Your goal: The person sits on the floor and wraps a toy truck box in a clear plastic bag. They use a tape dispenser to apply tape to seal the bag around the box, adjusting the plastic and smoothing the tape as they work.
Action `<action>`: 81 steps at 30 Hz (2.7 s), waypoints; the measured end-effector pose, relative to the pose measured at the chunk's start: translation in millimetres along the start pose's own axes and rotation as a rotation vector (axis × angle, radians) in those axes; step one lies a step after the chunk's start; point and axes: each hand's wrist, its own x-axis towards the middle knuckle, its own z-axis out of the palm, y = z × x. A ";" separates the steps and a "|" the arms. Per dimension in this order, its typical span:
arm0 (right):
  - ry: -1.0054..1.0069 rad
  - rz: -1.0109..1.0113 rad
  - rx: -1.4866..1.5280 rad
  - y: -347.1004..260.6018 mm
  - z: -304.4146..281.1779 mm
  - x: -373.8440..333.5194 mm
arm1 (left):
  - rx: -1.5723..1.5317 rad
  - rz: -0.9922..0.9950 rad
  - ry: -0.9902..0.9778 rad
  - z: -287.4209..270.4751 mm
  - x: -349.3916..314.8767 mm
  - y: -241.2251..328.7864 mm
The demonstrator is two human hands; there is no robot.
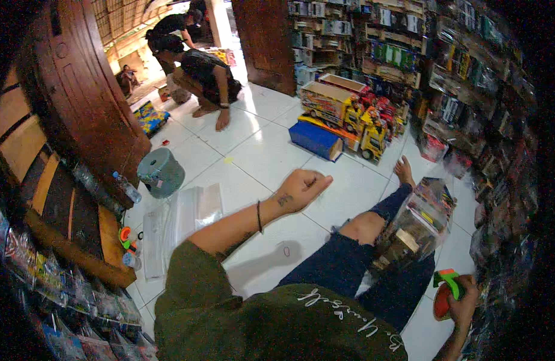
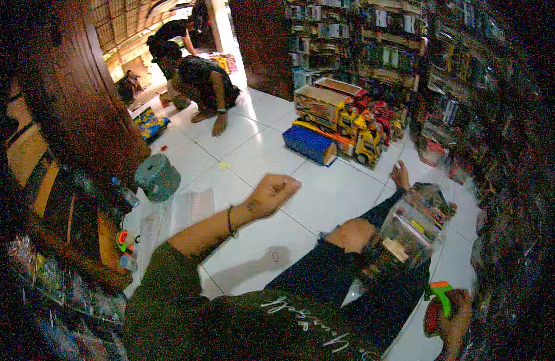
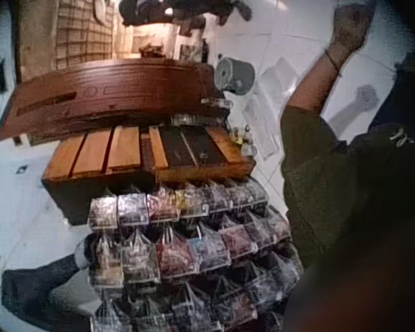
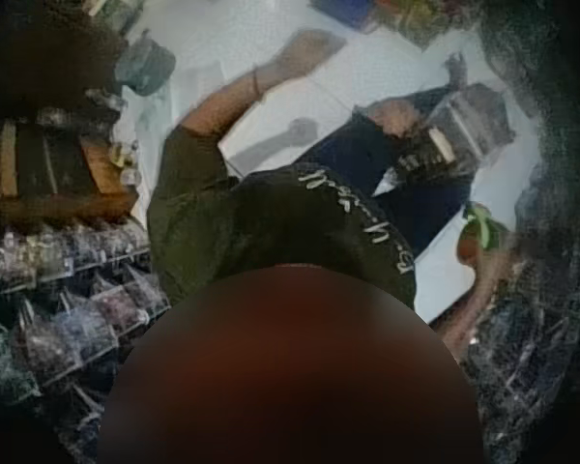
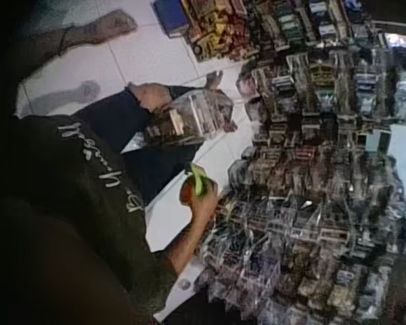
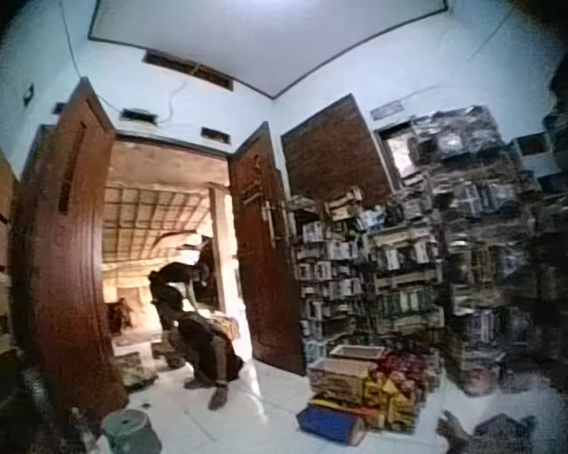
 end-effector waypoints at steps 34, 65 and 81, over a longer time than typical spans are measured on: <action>0.315 -0.368 0.639 -238.6 112.6 117.1 | -0.784 0.199 -0.118 162.3 -7.1 59.2; 0.459 -0.812 0.401 -300.2 194.8 171.4 | -1.066 -0.089 0.322 131.1 -55.1 -47.3; -0.543 -0.685 -0.108 -160.3 52.1 198.0 | 0.332 0.058 0.172 104.4 -88.6 -141.8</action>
